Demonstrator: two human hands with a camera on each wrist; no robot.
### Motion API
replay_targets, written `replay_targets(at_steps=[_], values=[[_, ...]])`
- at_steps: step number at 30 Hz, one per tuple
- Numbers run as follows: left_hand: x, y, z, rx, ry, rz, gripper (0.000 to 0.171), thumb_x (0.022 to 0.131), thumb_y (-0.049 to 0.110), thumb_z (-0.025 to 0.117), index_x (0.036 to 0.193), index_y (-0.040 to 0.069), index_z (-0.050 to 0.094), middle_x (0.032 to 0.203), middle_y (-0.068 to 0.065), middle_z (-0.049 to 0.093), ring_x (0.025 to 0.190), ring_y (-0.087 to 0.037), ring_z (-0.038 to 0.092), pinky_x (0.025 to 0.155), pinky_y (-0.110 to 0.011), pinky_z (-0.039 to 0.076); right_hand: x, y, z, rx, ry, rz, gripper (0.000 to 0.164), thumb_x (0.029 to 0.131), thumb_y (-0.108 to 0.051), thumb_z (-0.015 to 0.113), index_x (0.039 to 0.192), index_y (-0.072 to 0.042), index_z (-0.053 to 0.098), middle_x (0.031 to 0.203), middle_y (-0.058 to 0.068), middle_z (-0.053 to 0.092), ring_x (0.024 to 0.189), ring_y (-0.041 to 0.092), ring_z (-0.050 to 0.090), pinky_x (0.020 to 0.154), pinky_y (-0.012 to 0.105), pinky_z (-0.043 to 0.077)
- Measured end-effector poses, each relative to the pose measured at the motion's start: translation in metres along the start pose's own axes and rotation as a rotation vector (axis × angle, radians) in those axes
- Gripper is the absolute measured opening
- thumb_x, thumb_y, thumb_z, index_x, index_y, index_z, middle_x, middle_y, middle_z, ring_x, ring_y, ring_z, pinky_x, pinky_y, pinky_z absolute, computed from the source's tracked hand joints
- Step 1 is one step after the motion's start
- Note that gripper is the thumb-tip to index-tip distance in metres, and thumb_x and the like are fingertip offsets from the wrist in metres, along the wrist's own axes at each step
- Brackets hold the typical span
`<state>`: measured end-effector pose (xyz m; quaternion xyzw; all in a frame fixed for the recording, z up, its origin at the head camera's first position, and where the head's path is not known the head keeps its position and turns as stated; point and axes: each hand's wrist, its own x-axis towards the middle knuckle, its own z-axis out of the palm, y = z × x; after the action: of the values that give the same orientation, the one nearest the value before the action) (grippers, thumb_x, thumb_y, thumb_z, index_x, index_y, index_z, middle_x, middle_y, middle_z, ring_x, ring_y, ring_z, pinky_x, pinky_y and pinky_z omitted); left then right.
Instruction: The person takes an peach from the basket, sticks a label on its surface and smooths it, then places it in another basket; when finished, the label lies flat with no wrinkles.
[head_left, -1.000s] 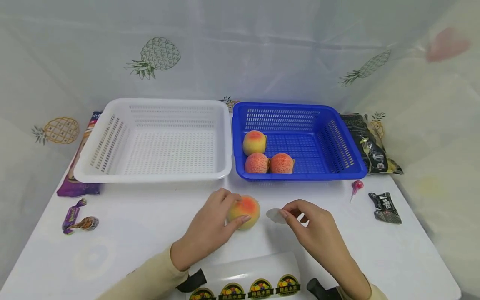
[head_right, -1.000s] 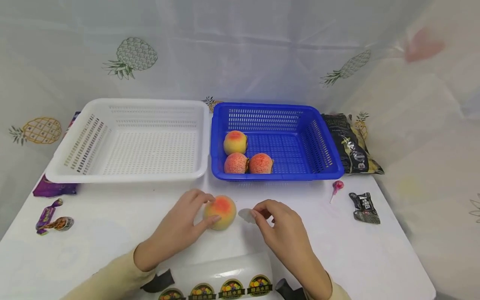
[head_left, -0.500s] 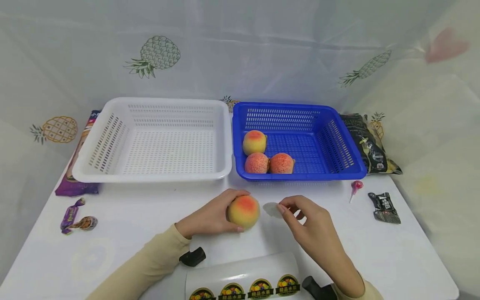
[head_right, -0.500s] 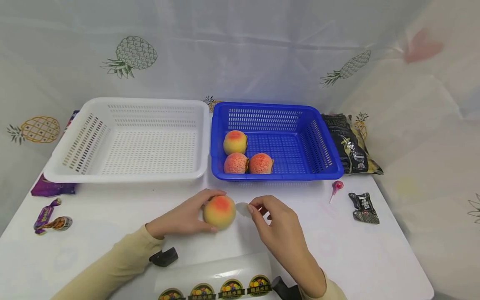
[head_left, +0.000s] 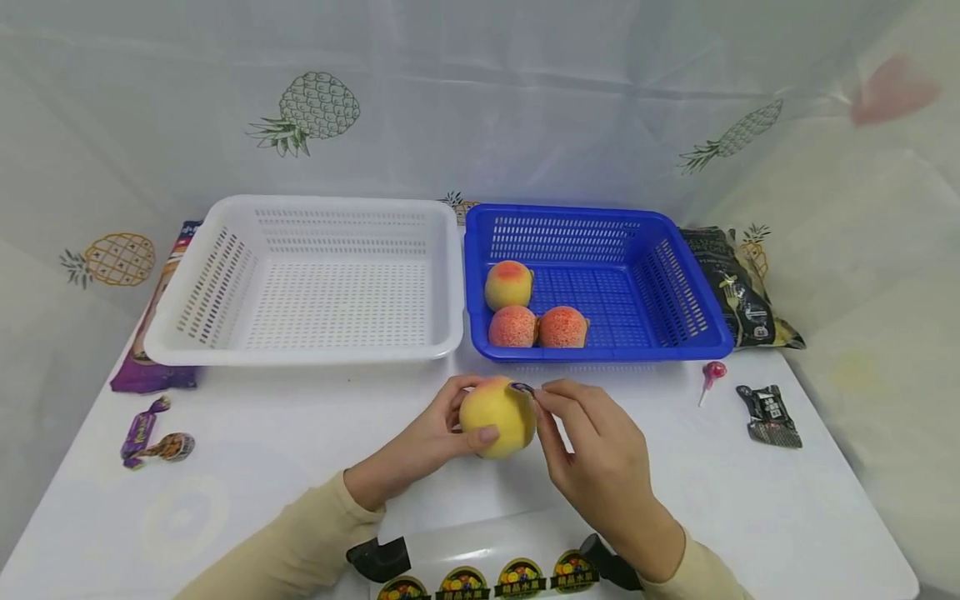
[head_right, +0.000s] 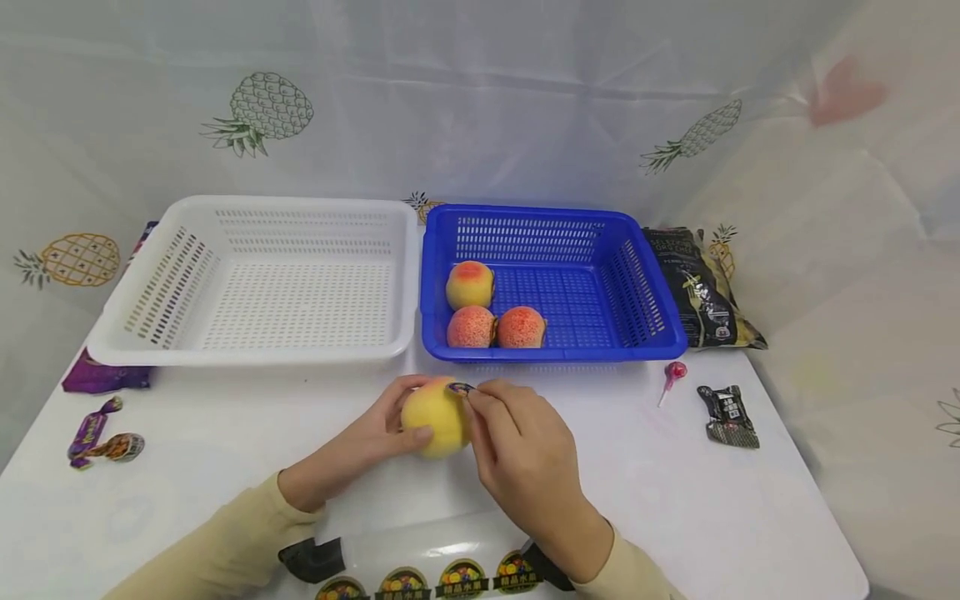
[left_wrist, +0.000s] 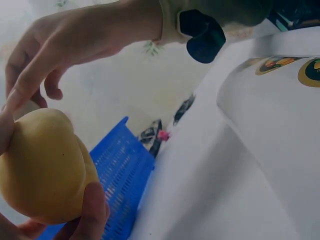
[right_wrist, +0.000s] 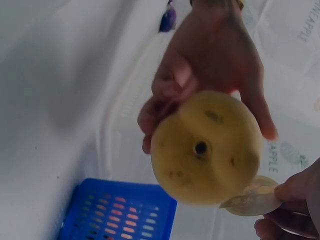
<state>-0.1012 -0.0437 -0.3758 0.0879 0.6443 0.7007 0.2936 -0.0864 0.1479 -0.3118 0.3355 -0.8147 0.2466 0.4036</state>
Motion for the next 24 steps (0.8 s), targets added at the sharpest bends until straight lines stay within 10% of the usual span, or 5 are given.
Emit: replay_targets(at_steps=[19,24], values=[[0.001,0.006,0.002,0.028,-0.027,0.112,0.052,0.088,0.036,0.050,0.133,0.031,0.024,0.130,0.002,0.037,0.117,-0.016,0.040,0.092,-0.032,0.038,-0.008,-0.021,0.007,0.106,-0.143,0.007,0.032,0.090,-0.025,0.050,0.097,0.003,0.064,0.098,0.012,0.060,0.086,0.025,0.054,0.076,0.031,0.044],[-0.002,0.007,0.003,0.025,-0.047,0.125,0.053,0.089,0.035,0.050,0.132,0.030,0.020,0.126,-0.002,0.039,0.108,-0.018,0.045,0.089,-0.032,0.038,-0.009,-0.019,0.007,0.292,-0.133,0.168,0.021,0.090,-0.015,0.051,0.100,-0.001,0.063,0.097,0.008,0.059,0.087,0.018,0.052,0.075,0.023,0.042]])
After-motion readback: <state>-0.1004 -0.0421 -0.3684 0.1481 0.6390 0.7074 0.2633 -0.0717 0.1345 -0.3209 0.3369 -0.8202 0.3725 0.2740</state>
